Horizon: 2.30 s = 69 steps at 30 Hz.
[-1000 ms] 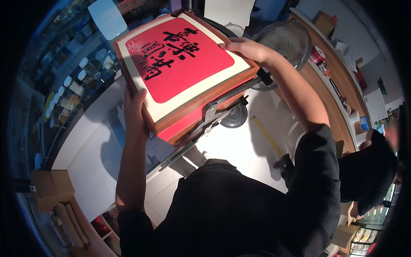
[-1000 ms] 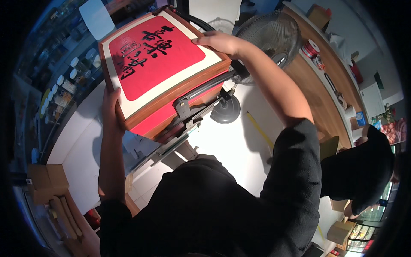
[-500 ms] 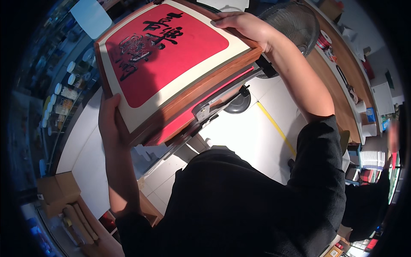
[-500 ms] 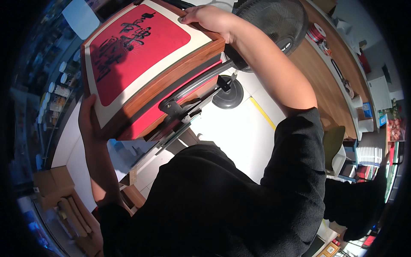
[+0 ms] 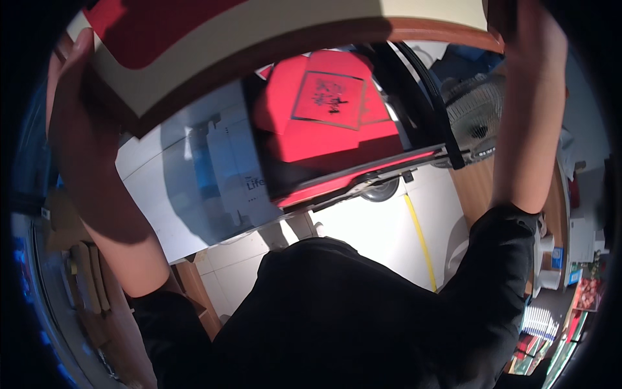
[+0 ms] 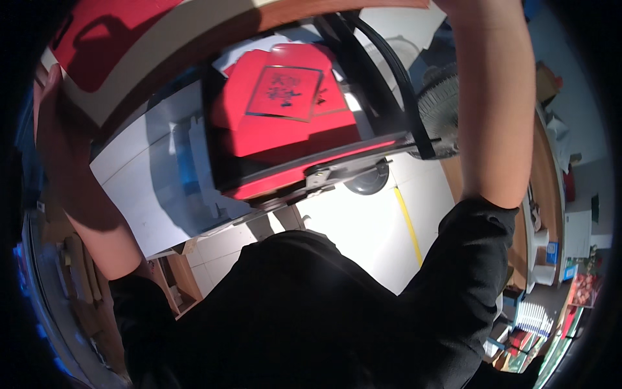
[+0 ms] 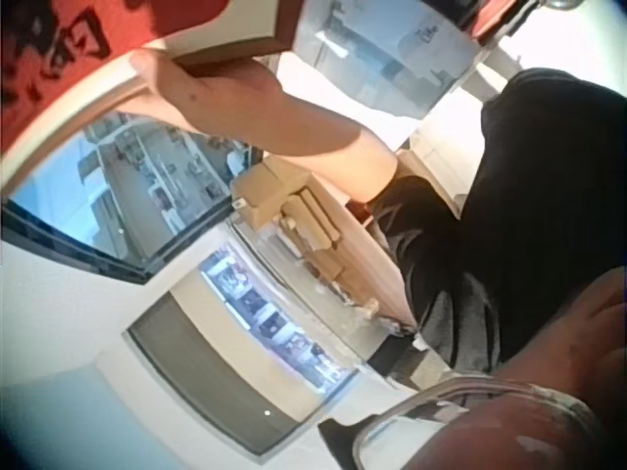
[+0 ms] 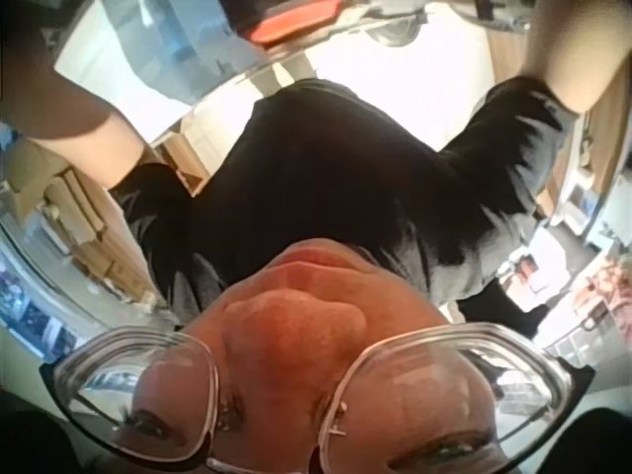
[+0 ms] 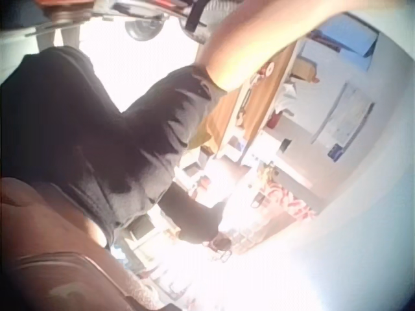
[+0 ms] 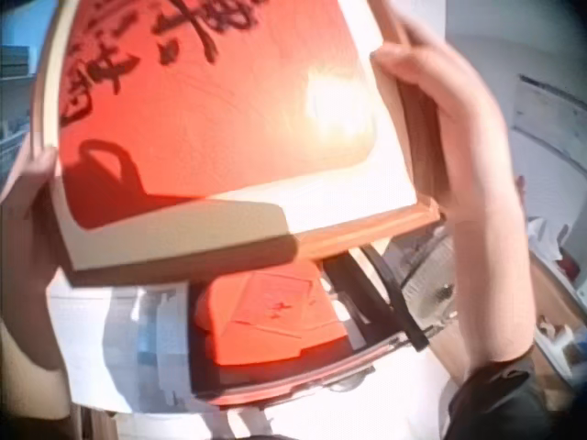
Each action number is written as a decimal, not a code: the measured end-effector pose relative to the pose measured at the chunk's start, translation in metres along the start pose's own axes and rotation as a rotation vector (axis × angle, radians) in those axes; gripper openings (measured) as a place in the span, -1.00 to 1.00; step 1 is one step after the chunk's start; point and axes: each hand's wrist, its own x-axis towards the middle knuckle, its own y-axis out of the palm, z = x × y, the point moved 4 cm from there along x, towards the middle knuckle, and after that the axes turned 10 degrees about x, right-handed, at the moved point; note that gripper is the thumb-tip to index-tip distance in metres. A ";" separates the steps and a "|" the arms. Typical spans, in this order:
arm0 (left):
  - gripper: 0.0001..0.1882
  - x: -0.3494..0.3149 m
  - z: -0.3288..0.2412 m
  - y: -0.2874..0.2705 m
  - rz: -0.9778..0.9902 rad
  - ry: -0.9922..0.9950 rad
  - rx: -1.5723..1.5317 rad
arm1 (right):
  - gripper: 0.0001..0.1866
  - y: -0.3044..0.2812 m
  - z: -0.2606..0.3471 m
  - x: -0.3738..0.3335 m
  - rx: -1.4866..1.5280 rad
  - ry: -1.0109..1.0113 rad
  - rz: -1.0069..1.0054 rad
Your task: The person assembles small red cardboard boxes from flat sheets on a white countertop. They fold the sheets into box shapes and place the finished boxes into a black grid-style display stand. The process is repeated for multiple boxes throughout the clip.
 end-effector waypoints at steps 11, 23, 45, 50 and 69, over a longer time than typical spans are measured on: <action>-0.42 -0.076 0.023 -0.135 -0.300 0.465 -0.237 | -0.60 0.248 0.046 0.058 0.123 0.026 0.236; -0.76 -0.289 0.178 -0.238 -0.729 -0.541 -1.005 | -0.55 0.603 0.041 -0.132 -0.333 -0.160 0.856; -0.61 -0.305 0.285 -0.191 0.054 -0.923 -0.850 | -0.45 0.401 -0.072 -0.355 0.704 1.508 -0.732; -0.70 -0.297 0.360 -0.163 0.225 -1.114 -0.914 | -0.74 0.401 -0.080 -0.395 0.850 1.566 -0.827; -0.47 -0.268 0.398 -0.112 0.267 -0.844 0.601 | -0.49 0.341 -0.070 -0.366 0.467 1.727 0.374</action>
